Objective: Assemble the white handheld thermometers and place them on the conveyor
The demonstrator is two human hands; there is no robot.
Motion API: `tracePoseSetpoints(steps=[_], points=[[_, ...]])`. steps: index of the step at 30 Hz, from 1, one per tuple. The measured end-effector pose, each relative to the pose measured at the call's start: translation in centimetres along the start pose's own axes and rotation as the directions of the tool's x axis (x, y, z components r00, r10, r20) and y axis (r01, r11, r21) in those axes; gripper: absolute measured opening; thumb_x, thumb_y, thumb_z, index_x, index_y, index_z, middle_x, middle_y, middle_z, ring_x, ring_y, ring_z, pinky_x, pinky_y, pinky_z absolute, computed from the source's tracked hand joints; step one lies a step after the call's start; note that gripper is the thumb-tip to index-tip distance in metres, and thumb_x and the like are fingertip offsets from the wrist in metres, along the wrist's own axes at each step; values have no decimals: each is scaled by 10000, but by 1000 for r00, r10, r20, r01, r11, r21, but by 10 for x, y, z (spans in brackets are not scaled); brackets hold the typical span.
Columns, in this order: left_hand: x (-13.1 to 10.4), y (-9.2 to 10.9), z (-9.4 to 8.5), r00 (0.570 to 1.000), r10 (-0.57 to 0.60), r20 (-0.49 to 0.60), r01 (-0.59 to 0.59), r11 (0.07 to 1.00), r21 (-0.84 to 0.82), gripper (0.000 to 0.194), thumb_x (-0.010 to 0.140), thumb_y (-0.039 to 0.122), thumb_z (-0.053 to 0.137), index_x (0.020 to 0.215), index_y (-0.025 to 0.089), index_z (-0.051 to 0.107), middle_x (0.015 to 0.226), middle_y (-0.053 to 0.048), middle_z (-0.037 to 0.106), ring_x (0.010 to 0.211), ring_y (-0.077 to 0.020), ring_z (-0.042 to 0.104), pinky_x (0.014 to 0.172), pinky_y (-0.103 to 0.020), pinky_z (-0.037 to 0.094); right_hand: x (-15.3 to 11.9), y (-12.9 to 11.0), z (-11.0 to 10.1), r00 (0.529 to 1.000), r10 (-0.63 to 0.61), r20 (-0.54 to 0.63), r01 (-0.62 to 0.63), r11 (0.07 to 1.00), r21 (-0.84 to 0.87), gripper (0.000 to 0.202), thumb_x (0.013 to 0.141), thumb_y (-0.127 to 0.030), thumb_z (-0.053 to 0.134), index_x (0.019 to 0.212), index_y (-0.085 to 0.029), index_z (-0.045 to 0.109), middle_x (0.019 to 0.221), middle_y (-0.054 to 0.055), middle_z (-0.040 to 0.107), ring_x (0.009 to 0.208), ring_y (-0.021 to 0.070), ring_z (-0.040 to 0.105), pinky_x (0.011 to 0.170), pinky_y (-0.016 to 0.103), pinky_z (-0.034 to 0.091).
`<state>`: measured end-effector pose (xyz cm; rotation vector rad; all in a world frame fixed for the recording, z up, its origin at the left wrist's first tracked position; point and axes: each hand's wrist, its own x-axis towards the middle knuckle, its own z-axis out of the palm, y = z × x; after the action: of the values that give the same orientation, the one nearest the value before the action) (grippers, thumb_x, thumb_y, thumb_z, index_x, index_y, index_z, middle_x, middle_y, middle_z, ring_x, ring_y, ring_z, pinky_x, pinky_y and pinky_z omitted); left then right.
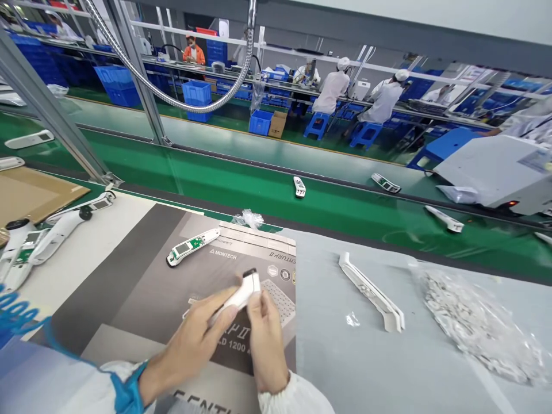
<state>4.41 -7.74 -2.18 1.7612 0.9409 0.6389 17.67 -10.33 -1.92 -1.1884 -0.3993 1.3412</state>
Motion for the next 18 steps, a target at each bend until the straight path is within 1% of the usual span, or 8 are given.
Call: tracePoseSetpoints(steps=[2,3,6,7,9,12,15,18], points=[[-5,1,6,995,-15,102,-10,970,241,435,1014,429,358,1388,241,478,1263,-92,635,1106,-274,622,945,-387,498,10,0,0,992,115,-52,-104,977,186,542,770,-736,568,890,-223,696,842,49,727,919,241,659,792,357,518],[-7,1,9,986,-63,156,0,926,377,453,1004,456,367,1370,218,487,1220,-117,651,1054,-302,643,895,-411,517,14,1,1,983,175,-59,-152,949,277,528,774,-737,556,767,-222,674,646,21,665,742,214,650,696,341,516],[-5,-1,5,947,-184,263,-33,760,650,471,982,509,382,1253,163,551,1072,-147,692,920,-342,679,799,-450,535,20,3,6,966,254,-47,-213,886,412,499,764,-663,614,537,-227,522,374,-64,359,412,128,420,508,302,439],[-3,-2,0,939,-189,288,-60,733,677,461,984,507,373,1233,164,556,1052,-142,698,910,-341,682,799,-455,534,20,4,8,970,241,-38,-204,886,417,497,763,-650,623,530,-228,503,379,-70,339,405,122,399,508,304,441],[0,-4,-13,936,-188,299,-71,728,681,455,990,505,355,1211,162,557,1014,-134,706,896,-331,685,798,-456,531,17,3,10,977,211,23,-203,900,385,441,769,-631,645,620,-223,567,471,-52,444,504,145,506,599,326,497],[1,-7,-27,985,-104,139,-1,797,604,418,1010,469,316,1146,169,573,1006,-122,697,927,-300,667,824,-440,520,10,2,10,966,163,200,-214,938,271,344,789,-553,693,885,-225,656,818,5,651,872,207,639,831,359,524],[-1,-7,-20,992,69,-109,-13,893,450,408,981,476,430,1290,218,496,1233,-105,628,1099,-274,598,927,-412,489,6,6,10,960,151,236,-201,958,204,375,786,-502,726,1037,-231,663,1067,41,680,1073,240,612,950,381,497],[-5,-6,1,969,133,-208,-35,908,417,403,988,414,434,1358,258,472,1324,-89,582,1142,-264,578,968,-410,470,6,18,11,968,174,179,-203,966,162,462,735,-500,772,1094,-229,668,1094,54,693,1105,256,611,963,393,505]])
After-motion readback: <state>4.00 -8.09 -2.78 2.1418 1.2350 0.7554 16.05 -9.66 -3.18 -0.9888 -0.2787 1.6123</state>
